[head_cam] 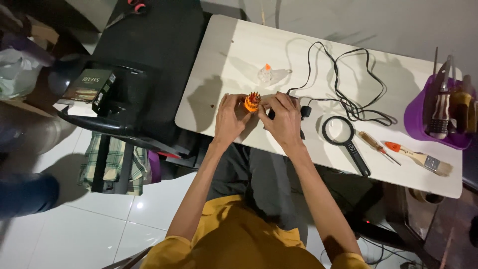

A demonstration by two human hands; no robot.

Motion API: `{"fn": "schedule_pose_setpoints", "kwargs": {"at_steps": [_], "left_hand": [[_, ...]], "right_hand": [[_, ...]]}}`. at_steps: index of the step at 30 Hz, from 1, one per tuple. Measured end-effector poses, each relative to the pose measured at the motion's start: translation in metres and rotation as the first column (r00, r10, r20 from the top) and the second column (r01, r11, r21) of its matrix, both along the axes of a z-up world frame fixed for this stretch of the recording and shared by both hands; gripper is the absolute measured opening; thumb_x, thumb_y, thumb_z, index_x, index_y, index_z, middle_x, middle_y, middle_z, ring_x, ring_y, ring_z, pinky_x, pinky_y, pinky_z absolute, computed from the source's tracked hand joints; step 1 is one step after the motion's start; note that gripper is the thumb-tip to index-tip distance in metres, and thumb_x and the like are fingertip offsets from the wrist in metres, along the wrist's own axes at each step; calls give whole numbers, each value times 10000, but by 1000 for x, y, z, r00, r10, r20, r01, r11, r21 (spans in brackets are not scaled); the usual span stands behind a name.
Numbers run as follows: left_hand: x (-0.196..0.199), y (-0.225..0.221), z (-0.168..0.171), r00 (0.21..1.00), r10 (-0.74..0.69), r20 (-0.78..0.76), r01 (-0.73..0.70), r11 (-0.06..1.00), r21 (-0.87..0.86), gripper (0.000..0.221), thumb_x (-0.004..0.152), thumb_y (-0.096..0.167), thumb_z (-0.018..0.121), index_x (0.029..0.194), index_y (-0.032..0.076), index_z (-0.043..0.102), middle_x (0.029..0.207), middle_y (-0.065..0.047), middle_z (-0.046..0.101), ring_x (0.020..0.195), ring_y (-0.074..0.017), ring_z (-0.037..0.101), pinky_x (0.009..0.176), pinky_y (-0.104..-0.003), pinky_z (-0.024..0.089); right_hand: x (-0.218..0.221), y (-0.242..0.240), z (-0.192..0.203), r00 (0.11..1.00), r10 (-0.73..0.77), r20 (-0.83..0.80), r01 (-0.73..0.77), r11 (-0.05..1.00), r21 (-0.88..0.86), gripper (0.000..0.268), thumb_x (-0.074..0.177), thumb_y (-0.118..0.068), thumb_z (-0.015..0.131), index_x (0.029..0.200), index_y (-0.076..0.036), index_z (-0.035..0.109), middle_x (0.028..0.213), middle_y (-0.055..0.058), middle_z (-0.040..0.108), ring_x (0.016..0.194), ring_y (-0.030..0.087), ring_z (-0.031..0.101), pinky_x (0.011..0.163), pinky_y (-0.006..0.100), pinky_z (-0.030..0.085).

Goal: The person is disassembling an electronic power adapter on a repair bench, using a screwdriver to remove parts and a magnifying glass to inspect the internal circuitry.

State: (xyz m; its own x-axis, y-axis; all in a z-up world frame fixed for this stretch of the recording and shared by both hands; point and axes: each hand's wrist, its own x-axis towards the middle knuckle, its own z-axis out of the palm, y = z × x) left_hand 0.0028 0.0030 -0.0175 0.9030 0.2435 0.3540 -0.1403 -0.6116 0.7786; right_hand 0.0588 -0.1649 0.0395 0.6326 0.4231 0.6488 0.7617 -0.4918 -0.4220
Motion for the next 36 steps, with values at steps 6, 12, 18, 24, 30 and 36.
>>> {"fn": "schedule_pose_setpoints", "kwargs": {"at_steps": [6, 12, 18, 24, 30, 36], "left_hand": [[1, -3, 1, 1000, 27, -4, -27, 1000, -12, 380, 843, 72, 807, 1169, 9, 622, 1074, -188, 683, 1074, -391, 672, 1222, -564, 255], [2, 0, -7, 999, 42, -25, -43, 999, -27, 403, 816, 74, 834, 1151, 11, 619, 1073, -185, 693, 1067, -393, 677, 1218, -571, 276], [3, -1, -7, 998, 63, -14, -63, 998, 7, 417, 784, 65, 852, 1125, 4, 620, 1069, -189, 700, 1060, -391, 682, 1210, -549, 305], [0, -5, -3, 996, 87, -12, -87, 996, 17, 405, 791, 84, 857, 1107, 15, 613, 1051, -186, 703, 1049, -385, 689, 1208, -537, 302], [2, -1, -12, 995, 93, -36, -92, 995, 23, 450, 811, 145, 862, 1175, 45, 617, 1112, -148, 691, 1135, -335, 667, 1220, -478, 286], [-9, -10, 24, 996, 77, -51, -78, 997, -28, 584, 809, 108, 860, 1295, -8, 557, 1210, -213, 610, 1208, -415, 605, 1179, -535, 365]], "right_hand": [[1, -1, -12, 992, 0, -124, 4, 999, 35, 78, 875, -132, 799, 882, -165, 729, 819, -26, 615, 828, 211, 672, 828, 353, 473], [7, 5, -41, 950, -7, -312, 36, 996, 87, 61, 869, -159, 789, 865, -148, 729, 793, 3, 630, 797, 259, 679, 820, 412, 486], [3, 6, -28, 955, -49, -291, 61, 997, 35, 78, 836, -156, 769, 841, -133, 695, 762, 29, 605, 766, 293, 674, 788, 413, 472], [6, 4, -9, 968, -23, -248, 27, 1000, 11, 89, 846, -135, 749, 876, -123, 666, 818, 23, 599, 813, 289, 672, 809, 417, 464], [10, -23, 24, 880, 210, -426, -111, 963, 245, 161, 948, -64, 625, 1087, -72, 545, 977, 136, 718, 908, 341, 727, 851, 446, 530], [8, -74, 30, 812, 279, -513, -221, 960, 172, 72, 1036, -51, 640, 1057, 0, 595, 853, 164, 726, 760, 307, 755, 674, 381, 589]]}}
